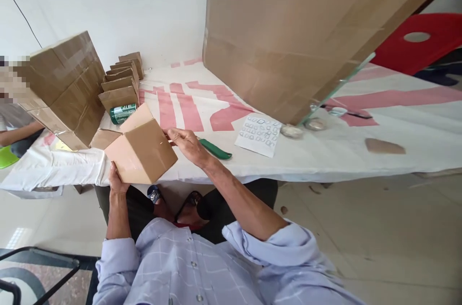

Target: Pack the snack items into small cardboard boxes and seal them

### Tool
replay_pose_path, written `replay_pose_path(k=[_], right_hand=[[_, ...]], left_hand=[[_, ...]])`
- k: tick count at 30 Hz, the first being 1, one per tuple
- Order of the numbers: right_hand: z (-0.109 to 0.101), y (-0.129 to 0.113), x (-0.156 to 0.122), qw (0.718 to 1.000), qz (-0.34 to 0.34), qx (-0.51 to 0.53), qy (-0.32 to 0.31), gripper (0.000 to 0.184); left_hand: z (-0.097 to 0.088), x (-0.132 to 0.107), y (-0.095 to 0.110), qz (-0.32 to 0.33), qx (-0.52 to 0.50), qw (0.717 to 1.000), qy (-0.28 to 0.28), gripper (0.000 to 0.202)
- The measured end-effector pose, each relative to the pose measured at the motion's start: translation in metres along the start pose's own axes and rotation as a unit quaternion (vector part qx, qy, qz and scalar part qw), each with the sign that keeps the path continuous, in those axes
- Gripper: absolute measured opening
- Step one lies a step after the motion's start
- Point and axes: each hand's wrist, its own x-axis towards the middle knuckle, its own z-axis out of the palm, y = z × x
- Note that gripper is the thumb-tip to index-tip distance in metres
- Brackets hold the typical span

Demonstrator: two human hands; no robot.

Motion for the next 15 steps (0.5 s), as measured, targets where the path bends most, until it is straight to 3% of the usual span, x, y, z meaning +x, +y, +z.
replay_pose_path(k=[2, 5, 9, 15], right_hand=[[0.002, -0.001, -0.005, 1.0, -0.006, -0.007, -0.013, 0.081], [-0.007, 0.004, -0.016, 0.999, -0.01, -0.006, -0.04, 0.082], [-0.027, 0.027, -0.031, 0.996, 0.023, -0.017, -0.09, 0.109], [-0.045, 0.067, -0.044, 0.988, 0.084, -0.069, -0.106, 0.131]], left_hand=[[-0.002, -0.002, 0.0, 0.015, 0.042, 0.999, 0.003, 0.075], [-0.006, 0.0, 0.009, 0.063, 0.182, 0.981, -0.018, 0.084], [-0.011, 0.002, 0.025, 0.072, 0.274, 0.958, -0.05, 0.086], [-0.006, -0.01, 0.047, 0.046, 0.399, 0.912, -0.076, 0.067]])
